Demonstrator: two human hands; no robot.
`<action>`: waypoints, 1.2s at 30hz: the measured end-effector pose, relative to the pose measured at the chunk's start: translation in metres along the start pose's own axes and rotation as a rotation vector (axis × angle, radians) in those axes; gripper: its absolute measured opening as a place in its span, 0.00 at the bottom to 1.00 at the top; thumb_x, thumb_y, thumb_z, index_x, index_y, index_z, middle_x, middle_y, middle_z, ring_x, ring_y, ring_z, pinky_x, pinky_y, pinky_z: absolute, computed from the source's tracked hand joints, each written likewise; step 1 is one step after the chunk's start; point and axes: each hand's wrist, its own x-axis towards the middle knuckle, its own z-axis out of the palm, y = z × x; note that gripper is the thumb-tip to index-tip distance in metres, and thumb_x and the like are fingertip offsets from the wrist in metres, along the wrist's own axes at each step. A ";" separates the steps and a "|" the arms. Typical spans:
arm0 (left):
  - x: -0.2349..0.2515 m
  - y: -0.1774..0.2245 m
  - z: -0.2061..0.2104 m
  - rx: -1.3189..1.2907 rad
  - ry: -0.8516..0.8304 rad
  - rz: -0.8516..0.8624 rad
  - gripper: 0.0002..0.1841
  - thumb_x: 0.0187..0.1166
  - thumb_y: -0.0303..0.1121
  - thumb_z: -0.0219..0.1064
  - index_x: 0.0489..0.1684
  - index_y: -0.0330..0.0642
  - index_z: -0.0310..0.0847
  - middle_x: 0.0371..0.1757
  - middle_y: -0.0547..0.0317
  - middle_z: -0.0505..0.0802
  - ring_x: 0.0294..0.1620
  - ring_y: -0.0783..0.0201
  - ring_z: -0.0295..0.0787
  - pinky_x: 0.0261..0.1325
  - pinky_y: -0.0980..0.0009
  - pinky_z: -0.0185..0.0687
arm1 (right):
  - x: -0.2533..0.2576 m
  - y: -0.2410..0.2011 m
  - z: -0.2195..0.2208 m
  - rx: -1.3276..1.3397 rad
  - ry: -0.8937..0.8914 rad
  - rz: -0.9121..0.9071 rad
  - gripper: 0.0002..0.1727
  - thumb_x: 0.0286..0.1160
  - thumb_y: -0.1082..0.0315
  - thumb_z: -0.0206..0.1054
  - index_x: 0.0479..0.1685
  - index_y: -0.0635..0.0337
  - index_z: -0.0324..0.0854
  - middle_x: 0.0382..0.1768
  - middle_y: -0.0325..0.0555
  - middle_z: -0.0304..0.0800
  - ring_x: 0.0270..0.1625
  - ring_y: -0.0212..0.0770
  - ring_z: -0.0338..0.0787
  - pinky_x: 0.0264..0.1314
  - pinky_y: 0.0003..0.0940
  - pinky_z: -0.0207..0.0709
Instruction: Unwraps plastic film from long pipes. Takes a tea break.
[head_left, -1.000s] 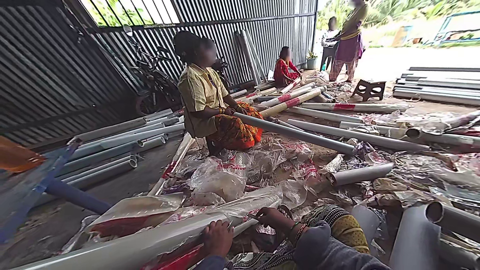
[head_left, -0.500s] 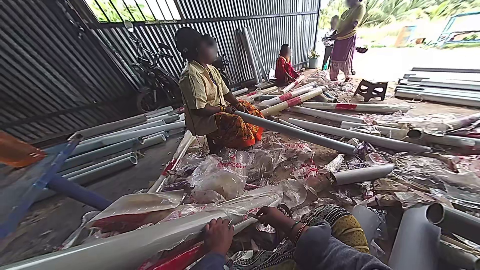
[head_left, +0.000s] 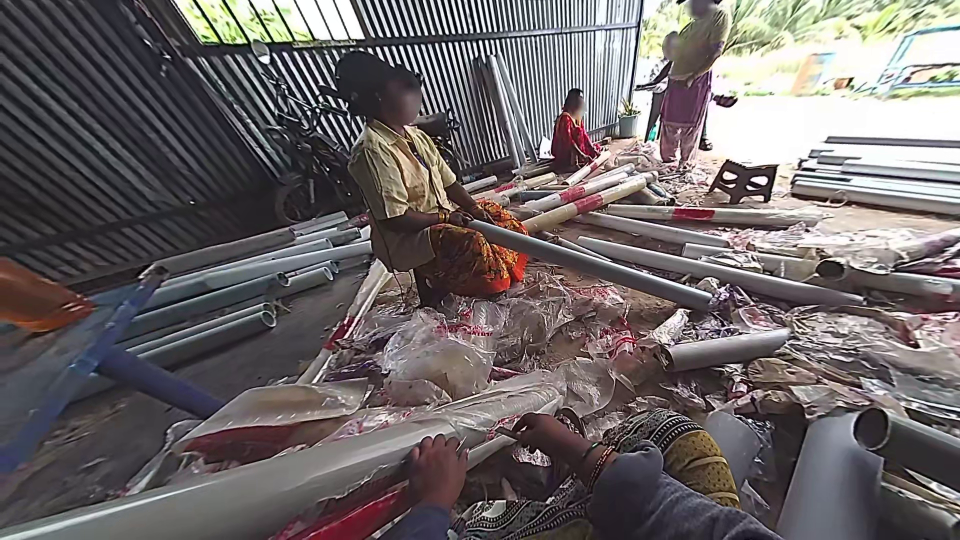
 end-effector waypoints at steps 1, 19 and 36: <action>0.000 0.000 0.000 0.002 -0.001 0.000 0.24 0.88 0.52 0.60 0.69 0.46 0.87 0.71 0.45 0.89 0.81 0.44 0.75 0.85 0.46 0.59 | 0.001 0.000 0.000 -0.001 -0.003 -0.004 0.20 0.91 0.62 0.57 0.73 0.62 0.79 0.53 0.59 0.90 0.49 0.49 0.89 0.60 0.48 0.78; 0.003 0.000 0.003 -0.009 0.000 -0.015 0.24 0.88 0.51 0.60 0.70 0.46 0.87 0.72 0.47 0.89 0.82 0.45 0.75 0.86 0.46 0.57 | 0.001 0.003 0.001 -0.007 -0.013 -0.012 0.21 0.91 0.60 0.57 0.73 0.61 0.79 0.52 0.58 0.90 0.48 0.49 0.88 0.58 0.48 0.78; 0.001 0.001 0.002 -0.012 0.000 -0.009 0.24 0.88 0.51 0.61 0.69 0.44 0.87 0.72 0.45 0.89 0.83 0.44 0.74 0.86 0.45 0.57 | 0.000 0.001 0.000 -0.037 -0.033 -0.026 0.21 0.92 0.61 0.57 0.73 0.63 0.79 0.51 0.59 0.90 0.47 0.49 0.88 0.58 0.48 0.78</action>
